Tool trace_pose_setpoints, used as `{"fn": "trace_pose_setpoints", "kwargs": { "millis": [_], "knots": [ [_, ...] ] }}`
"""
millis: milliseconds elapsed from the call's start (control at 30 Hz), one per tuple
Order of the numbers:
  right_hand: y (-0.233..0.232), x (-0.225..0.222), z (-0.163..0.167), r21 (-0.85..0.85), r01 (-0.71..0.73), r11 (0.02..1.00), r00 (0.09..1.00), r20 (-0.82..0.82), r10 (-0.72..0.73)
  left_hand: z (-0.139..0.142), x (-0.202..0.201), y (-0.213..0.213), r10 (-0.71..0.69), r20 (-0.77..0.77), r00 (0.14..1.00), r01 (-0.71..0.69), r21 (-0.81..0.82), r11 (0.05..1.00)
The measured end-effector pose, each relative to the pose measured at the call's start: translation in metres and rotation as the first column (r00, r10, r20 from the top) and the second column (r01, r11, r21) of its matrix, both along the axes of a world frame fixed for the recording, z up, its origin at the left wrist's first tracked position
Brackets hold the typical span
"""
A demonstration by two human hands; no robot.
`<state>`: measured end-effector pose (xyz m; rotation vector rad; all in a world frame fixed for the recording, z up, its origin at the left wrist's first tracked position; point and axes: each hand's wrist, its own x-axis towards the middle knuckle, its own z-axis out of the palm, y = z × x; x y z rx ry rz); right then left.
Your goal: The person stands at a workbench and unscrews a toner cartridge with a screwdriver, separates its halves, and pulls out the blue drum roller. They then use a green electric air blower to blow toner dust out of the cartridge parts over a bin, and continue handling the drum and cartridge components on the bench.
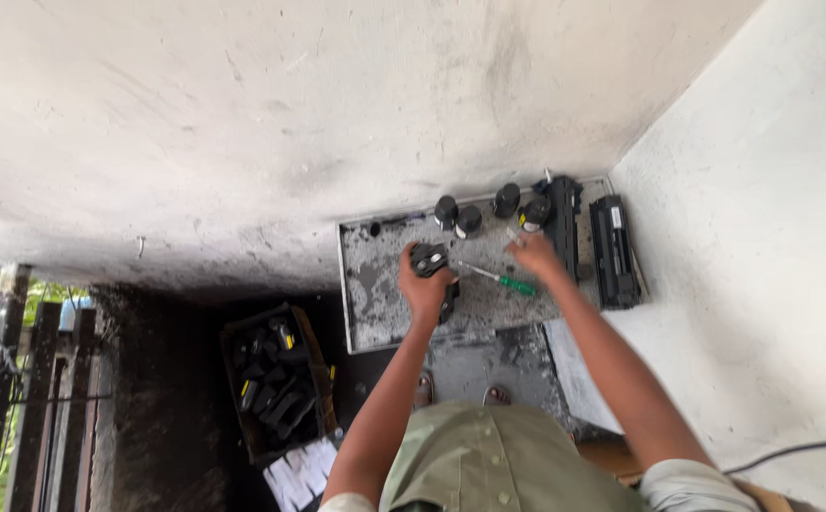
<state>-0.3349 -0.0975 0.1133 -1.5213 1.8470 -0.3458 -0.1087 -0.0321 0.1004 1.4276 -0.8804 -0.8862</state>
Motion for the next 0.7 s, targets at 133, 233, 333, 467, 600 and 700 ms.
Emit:
{"fn": "trace_pose_setpoints", "kwargs": {
  "millis": [133, 233, 333, 467, 600, 700],
  "knots": [
    [0.002, 0.019, -0.030, 0.004, 0.153, 0.988, 0.988, -0.036, -0.152, -0.014, 0.038, -0.012, 0.143, -0.295, 0.945, -0.141, 0.028, 0.990],
    [0.004, 0.019, -0.039, -0.187, 0.245, 0.951, 0.969, 0.009, -0.248, -0.040, 0.065, -0.007, 0.198, -0.557, 0.807, -0.215, 0.035, 0.976],
    [0.009, 0.013, -0.048, -0.357, 0.351, 0.866, 0.934, 0.207, -0.293, -0.068, 0.087, -0.005, 0.260, -0.656, 0.708, -0.318, 0.033, 0.948],
    [0.053, 0.012, -0.064, -0.058, 0.448, 0.892, 0.787, 0.498, -0.363, -0.097, 0.090, 0.014, 0.308, -0.867, 0.391, -0.252, 0.221, 0.942],
    [0.106, 0.022, -0.087, 0.214, 0.415, 0.884, 0.545, 0.720, -0.430, -0.109, 0.067, 0.026, 0.301, -0.945, 0.128, -0.115, 0.288, 0.951],
    [0.120, 0.028, -0.095, 0.064, 0.313, 0.947, 0.455, 0.866, -0.208, -0.107, 0.038, 0.033, 0.304, -0.952, 0.044, 0.001, 0.304, 0.953]
  ]
}}
